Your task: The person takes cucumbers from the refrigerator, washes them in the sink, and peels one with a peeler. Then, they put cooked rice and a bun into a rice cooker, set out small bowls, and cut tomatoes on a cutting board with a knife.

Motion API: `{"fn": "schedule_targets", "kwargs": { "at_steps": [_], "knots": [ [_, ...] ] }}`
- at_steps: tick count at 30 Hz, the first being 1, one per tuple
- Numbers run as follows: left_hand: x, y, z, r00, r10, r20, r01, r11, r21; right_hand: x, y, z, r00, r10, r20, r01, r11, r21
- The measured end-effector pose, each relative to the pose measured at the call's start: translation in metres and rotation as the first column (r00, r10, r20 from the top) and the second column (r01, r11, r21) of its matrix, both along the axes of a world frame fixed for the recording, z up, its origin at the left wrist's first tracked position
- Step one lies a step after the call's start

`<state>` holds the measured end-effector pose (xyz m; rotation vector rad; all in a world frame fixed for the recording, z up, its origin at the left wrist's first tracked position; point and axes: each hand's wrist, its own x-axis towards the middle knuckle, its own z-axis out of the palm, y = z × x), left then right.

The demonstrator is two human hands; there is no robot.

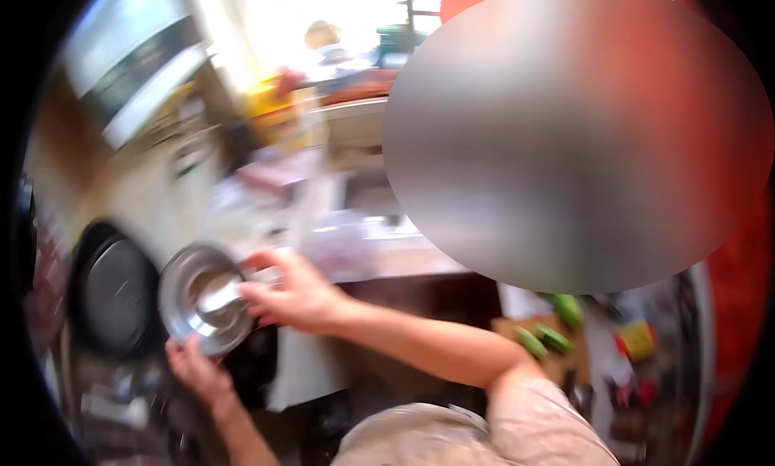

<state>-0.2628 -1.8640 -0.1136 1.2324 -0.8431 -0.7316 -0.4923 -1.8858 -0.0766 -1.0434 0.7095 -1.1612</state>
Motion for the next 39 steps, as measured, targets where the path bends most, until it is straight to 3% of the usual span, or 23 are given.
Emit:
{"fn": "schedule_targets", "kwargs": {
  "at_steps": [2,4,6,7,10,13,15,17,18,19,21,22,24,25,26,28,29,30,31,33,36,38,39],
  "knots": [
    [-0.036,0.004,-0.013,0.967,-0.159,-0.201,0.167,0.986,0.026,-0.036,0.03,-0.016,0.979,-0.206,-0.012,0.202,0.969,-0.141],
    [-0.079,0.008,-0.04,0.912,-0.292,-0.29,0.312,0.95,0.027,-0.066,0.062,-0.046,0.844,-0.483,-0.234,0.392,0.852,-0.347],
    [-0.099,0.007,-0.093,0.812,-0.555,-0.18,0.58,0.801,0.147,-0.101,0.105,-0.074,0.759,-0.572,-0.313,0.534,0.82,-0.205],
    [-0.131,0.015,-0.094,0.771,-0.584,-0.255,0.632,0.751,0.191,-0.116,0.124,-0.093,0.642,-0.619,-0.452,0.589,0.776,-0.225],
    [-0.223,0.052,-0.118,0.606,-0.739,-0.294,0.795,0.552,0.252,-0.16,0.195,-0.127,0.556,-0.77,-0.313,0.81,0.586,-0.005],
    [-0.304,0.084,-0.141,0.3,-0.862,-0.408,0.94,0.194,0.28,-0.198,0.269,-0.156,0.429,-0.866,-0.257,0.894,0.366,0.258],
    [-0.363,0.116,-0.144,0.143,-0.886,-0.441,0.917,-0.049,0.396,-0.219,0.313,-0.196,0.126,-0.947,-0.294,0.986,0.088,0.139],
    [-0.421,0.145,-0.156,-0.04,-0.879,-0.474,0.858,-0.273,0.434,-0.247,0.364,-0.211,-0.109,-0.822,-0.559,0.994,-0.092,-0.058],
    [-0.449,0.158,-0.168,-0.142,-0.859,-0.491,0.831,-0.373,0.413,-0.264,0.388,-0.241,-0.339,-0.703,-0.625,0.926,-0.133,-0.353],
    [-0.478,0.173,-0.179,-0.19,-0.888,-0.42,0.778,-0.397,0.487,-0.274,0.403,-0.24,-0.277,-0.764,-0.583,0.961,-0.234,-0.149],
    [-0.537,0.196,-0.209,-0.29,-0.838,-0.463,0.675,-0.522,0.522,-0.299,0.426,-0.253,-0.363,-0.798,-0.481,0.885,-0.457,0.091],
    [-0.562,0.216,-0.203,-0.256,-0.874,-0.414,0.644,-0.473,0.601,-0.312,0.436,-0.266,-0.415,-0.777,-0.472,0.817,-0.547,0.182],
    [-0.606,0.233,-0.223,-0.328,-0.798,-0.505,0.552,-0.596,0.583,-0.35,0.451,-0.328,-0.557,-0.645,-0.523,0.743,-0.668,0.032],
    [-0.626,0.24,-0.242,-0.302,-0.787,-0.538,0.552,-0.604,0.574,-0.363,0.449,-0.329,-0.585,-0.64,-0.498,0.691,-0.715,0.106],
    [-0.64,0.245,-0.257,-0.274,-0.772,-0.573,0.55,-0.615,0.565,-0.379,0.449,-0.342,-0.604,-0.496,-0.624,0.662,-0.748,-0.047],
    [-0.642,0.254,-0.252,-0.27,-0.754,-0.599,0.599,-0.619,0.509,-0.407,0.441,-0.349,-0.642,-0.454,-0.619,0.642,-0.759,-0.11],
    [-0.646,0.254,-0.256,-0.26,-0.746,-0.614,0.562,-0.634,0.532,-0.412,0.438,-0.335,-0.521,-0.408,-0.75,0.697,-0.71,-0.098],
    [-0.646,0.256,-0.262,-0.242,-0.755,-0.609,0.568,-0.62,0.542,-0.426,0.427,-0.366,-0.635,-0.377,-0.674,0.633,-0.755,-0.174],
    [-0.632,0.263,-0.244,-0.263,-0.799,-0.541,0.614,-0.571,0.545,-0.432,0.421,-0.375,-0.637,-0.388,-0.666,0.631,-0.759,-0.161],
    [-0.602,0.269,-0.207,-0.356,-0.748,-0.559,0.607,-0.641,0.47,-0.421,0.421,-0.329,-0.388,-0.397,-0.832,0.787,-0.613,-0.074],
    [-0.542,0.257,-0.161,-0.458,-0.662,-0.593,0.601,-0.722,0.343,-0.394,0.414,-0.31,-0.533,-0.173,-0.828,0.734,-0.581,-0.351],
    [-0.495,0.232,-0.148,-0.481,-0.704,-0.523,0.65,-0.686,0.326,-0.357,0.438,-0.286,-0.645,-0.183,-0.742,0.701,-0.527,-0.48],
    [-0.473,0.217,-0.147,-0.517,-0.671,-0.531,0.684,-0.697,0.215,-0.33,0.459,-0.265,-0.608,-0.283,-0.741,0.725,-0.578,-0.375]
  ]
}}
